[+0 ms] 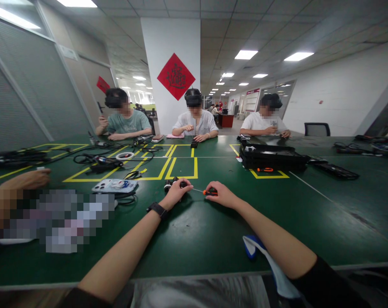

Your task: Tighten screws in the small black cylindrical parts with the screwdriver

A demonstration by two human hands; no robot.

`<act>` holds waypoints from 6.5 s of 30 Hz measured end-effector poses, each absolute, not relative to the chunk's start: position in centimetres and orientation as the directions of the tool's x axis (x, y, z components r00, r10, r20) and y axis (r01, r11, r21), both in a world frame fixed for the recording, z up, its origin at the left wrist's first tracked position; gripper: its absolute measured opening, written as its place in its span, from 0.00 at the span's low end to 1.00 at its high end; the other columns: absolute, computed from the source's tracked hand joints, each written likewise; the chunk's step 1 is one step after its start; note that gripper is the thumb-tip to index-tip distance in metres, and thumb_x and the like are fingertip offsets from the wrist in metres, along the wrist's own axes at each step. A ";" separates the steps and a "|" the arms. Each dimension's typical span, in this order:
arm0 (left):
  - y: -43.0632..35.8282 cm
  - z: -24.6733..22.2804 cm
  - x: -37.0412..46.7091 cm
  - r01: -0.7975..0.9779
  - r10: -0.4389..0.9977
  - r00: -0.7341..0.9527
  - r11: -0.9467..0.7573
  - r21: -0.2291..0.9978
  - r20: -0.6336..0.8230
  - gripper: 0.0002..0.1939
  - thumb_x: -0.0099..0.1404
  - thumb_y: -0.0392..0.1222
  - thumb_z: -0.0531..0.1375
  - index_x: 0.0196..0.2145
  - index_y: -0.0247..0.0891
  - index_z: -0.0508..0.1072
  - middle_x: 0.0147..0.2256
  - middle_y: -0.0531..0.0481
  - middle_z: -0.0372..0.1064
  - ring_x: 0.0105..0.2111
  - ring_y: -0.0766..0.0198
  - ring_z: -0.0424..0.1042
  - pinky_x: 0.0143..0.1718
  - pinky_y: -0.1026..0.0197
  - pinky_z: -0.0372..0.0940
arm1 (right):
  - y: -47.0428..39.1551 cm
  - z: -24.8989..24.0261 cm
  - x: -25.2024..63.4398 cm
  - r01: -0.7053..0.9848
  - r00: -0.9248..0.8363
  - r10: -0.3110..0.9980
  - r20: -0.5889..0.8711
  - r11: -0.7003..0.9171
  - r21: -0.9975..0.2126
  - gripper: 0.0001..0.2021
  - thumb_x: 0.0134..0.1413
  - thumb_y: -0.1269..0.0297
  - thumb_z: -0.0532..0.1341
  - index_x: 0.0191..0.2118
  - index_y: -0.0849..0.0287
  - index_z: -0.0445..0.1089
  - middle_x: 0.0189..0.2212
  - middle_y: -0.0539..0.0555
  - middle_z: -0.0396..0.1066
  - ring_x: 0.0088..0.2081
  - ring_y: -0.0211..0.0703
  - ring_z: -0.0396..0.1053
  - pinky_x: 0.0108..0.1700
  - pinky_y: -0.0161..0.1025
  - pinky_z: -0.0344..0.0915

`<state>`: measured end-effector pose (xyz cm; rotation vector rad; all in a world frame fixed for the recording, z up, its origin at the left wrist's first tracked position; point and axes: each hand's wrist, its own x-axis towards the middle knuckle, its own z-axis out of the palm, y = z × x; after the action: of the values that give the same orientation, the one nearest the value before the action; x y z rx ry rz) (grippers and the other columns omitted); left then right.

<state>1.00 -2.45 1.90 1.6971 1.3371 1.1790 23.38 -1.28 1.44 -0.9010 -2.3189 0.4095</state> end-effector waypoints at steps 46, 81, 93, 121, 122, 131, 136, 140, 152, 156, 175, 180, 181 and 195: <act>-2.8 2.5 1.1 0.356 0.968 0.070 -0.252 0.900 0.243 0.15 0.48 0.51 0.60 0.29 0.36 0.69 0.22 0.55 0.62 0.20 0.71 0.59 0.19 0.68 0.55 | -1.6 1.7 23.3 0.513 -0.575 0.721 0.387 0.686 -0.515 0.10 0.47 0.62 0.60 0.37 0.60 0.67 0.34 0.53 0.67 0.35 0.38 0.63 0.38 0.37 0.59; -2.6 2.2 1.1 0.364 0.959 0.035 -0.273 0.890 0.280 0.14 0.49 0.50 0.60 0.28 0.36 0.69 0.22 0.55 0.63 0.20 0.71 0.59 0.20 0.68 0.55 | -1.3 1.5 23.5 0.556 -0.543 0.722 0.428 0.691 -0.461 0.10 0.45 0.61 0.62 0.34 0.60 0.66 0.32 0.52 0.66 0.33 0.38 0.62 0.36 0.35 0.58; -2.7 2.3 1.1 0.367 0.951 0.068 -0.305 0.879 0.302 0.14 0.48 0.50 0.61 0.27 0.36 0.69 0.22 0.55 0.63 0.21 0.70 0.60 0.22 0.67 0.56 | -1.1 1.0 23.5 0.518 -0.555 0.730 0.400 0.679 -0.521 0.10 0.47 0.60 0.60 0.34 0.60 0.65 0.31 0.51 0.66 0.31 0.37 0.62 0.35 0.35 0.58; -2.1 1.6 0.8 0.331 0.944 0.097 -0.331 0.884 0.317 0.16 0.48 0.51 0.61 0.28 0.36 0.67 0.26 0.54 0.64 0.24 0.71 0.61 0.24 0.68 0.57 | -1.2 0.7 23.0 0.469 -0.515 0.753 0.409 0.648 -0.601 0.11 0.47 0.61 0.60 0.36 0.60 0.64 0.33 0.51 0.66 0.33 0.37 0.62 0.37 0.36 0.59; -2.1 1.6 0.8 0.328 0.945 0.095 -0.325 0.887 0.312 0.16 0.48 0.51 0.61 0.28 0.36 0.67 0.25 0.55 0.63 0.24 0.71 0.61 0.23 0.68 0.57 | -1.2 0.8 23.0 0.479 -0.519 0.753 0.405 0.649 -0.591 0.11 0.47 0.61 0.60 0.36 0.61 0.64 0.33 0.52 0.66 0.34 0.38 0.62 0.37 0.36 0.59; -2.5 1.9 0.9 0.347 0.960 0.075 -0.280 0.895 0.271 0.15 0.49 0.51 0.60 0.29 0.36 0.68 0.23 0.55 0.63 0.21 0.71 0.59 0.19 0.69 0.54 | -0.9 1.0 23.2 0.529 -0.563 0.721 0.404 0.690 -0.494 0.12 0.55 0.59 0.53 0.34 0.61 0.69 0.33 0.54 0.66 0.38 0.40 0.61 0.42 0.39 0.57; -2.5 2.0 1.0 0.354 0.959 0.079 -0.282 0.892 0.273 0.15 0.49 0.51 0.60 0.29 0.36 0.68 0.23 0.55 0.63 0.21 0.71 0.60 0.20 0.68 0.55 | -0.9 1.0 23.2 0.524 -0.571 0.715 0.403 0.695 -0.492 0.11 0.56 0.62 0.53 0.33 0.61 0.69 0.33 0.54 0.66 0.37 0.40 0.61 0.42 0.39 0.57; -2.4 1.8 1.0 0.352 0.955 0.076 -0.295 0.888 0.287 0.15 0.49 0.50 0.61 0.29 0.36 0.68 0.23 0.55 0.63 0.21 0.71 0.60 0.20 0.68 0.56 | -0.9 0.9 23.3 0.517 -0.562 0.711 0.422 0.700 -0.492 0.07 0.52 0.63 0.56 0.34 0.61 0.68 0.33 0.53 0.66 0.37 0.40 0.61 0.41 0.39 0.57; -2.2 1.8 0.9 0.359 0.942 0.099 -0.335 0.871 0.321 0.15 0.50 0.51 0.59 0.28 0.35 0.68 0.25 0.53 0.65 0.25 0.69 0.62 0.26 0.67 0.58 | -1.2 1.4 23.5 0.516 -0.564 0.698 0.441 0.715 -0.471 0.09 0.51 0.61 0.57 0.35 0.60 0.68 0.34 0.54 0.64 0.39 0.40 0.60 0.43 0.39 0.57; -2.4 1.9 1.0 0.366 0.954 0.083 -0.297 0.882 0.287 0.15 0.50 0.52 0.59 0.29 0.36 0.68 0.23 0.54 0.63 0.22 0.71 0.60 0.21 0.68 0.56 | -1.0 1.5 23.6 0.524 -0.597 0.690 0.410 0.722 -0.452 0.10 0.55 0.62 0.54 0.33 0.60 0.69 0.34 0.55 0.65 0.38 0.40 0.61 0.43 0.40 0.57; -2.3 1.7 1.0 0.359 0.955 0.071 -0.294 0.886 0.288 0.16 0.48 0.51 0.60 0.29 0.36 0.68 0.25 0.54 0.64 0.22 0.72 0.60 0.19 0.70 0.54 | -0.6 1.7 24.2 0.477 -0.600 0.676 0.428 0.731 -0.488 0.08 0.53 0.63 0.55 0.31 0.61 0.69 0.33 0.54 0.66 0.39 0.41 0.62 0.46 0.42 0.58; -2.3 1.6 0.9 0.358 0.968 0.071 -0.248 0.900 0.239 0.18 0.49 0.54 0.59 0.31 0.37 0.68 0.24 0.55 0.61 0.19 0.73 0.57 0.15 0.70 0.51 | -1.0 1.7 24.0 0.438 -0.581 0.667 0.466 0.739 -0.512 0.05 0.49 0.65 0.60 0.31 0.61 0.68 0.34 0.53 0.66 0.38 0.40 0.63 0.44 0.41 0.59; -2.3 1.6 0.9 0.358 0.968 0.076 -0.251 0.899 0.240 0.18 0.49 0.54 0.59 0.31 0.37 0.68 0.24 0.55 0.61 0.18 0.73 0.57 0.15 0.70 0.51 | -1.0 1.6 23.9 0.442 -0.570 0.676 0.468 0.732 -0.519 0.05 0.47 0.65 0.61 0.31 0.61 0.67 0.35 0.53 0.66 0.37 0.39 0.63 0.43 0.40 0.59; -2.4 1.8 1.0 0.378 0.954 0.076 -0.298 0.877 0.291 0.16 0.48 0.52 0.60 0.29 0.36 0.68 0.25 0.54 0.64 0.21 0.71 0.60 0.20 0.68 0.56 | -1.0 1.7 23.6 0.472 -0.604 0.677 0.421 0.729 -0.495 0.09 0.54 0.63 0.54 0.31 0.60 0.69 0.32 0.53 0.67 0.38 0.39 0.63 0.45 0.40 0.58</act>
<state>0.95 -2.42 1.82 1.7467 1.3239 1.2074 23.65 -0.99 1.74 -0.8662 -2.3319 0.4492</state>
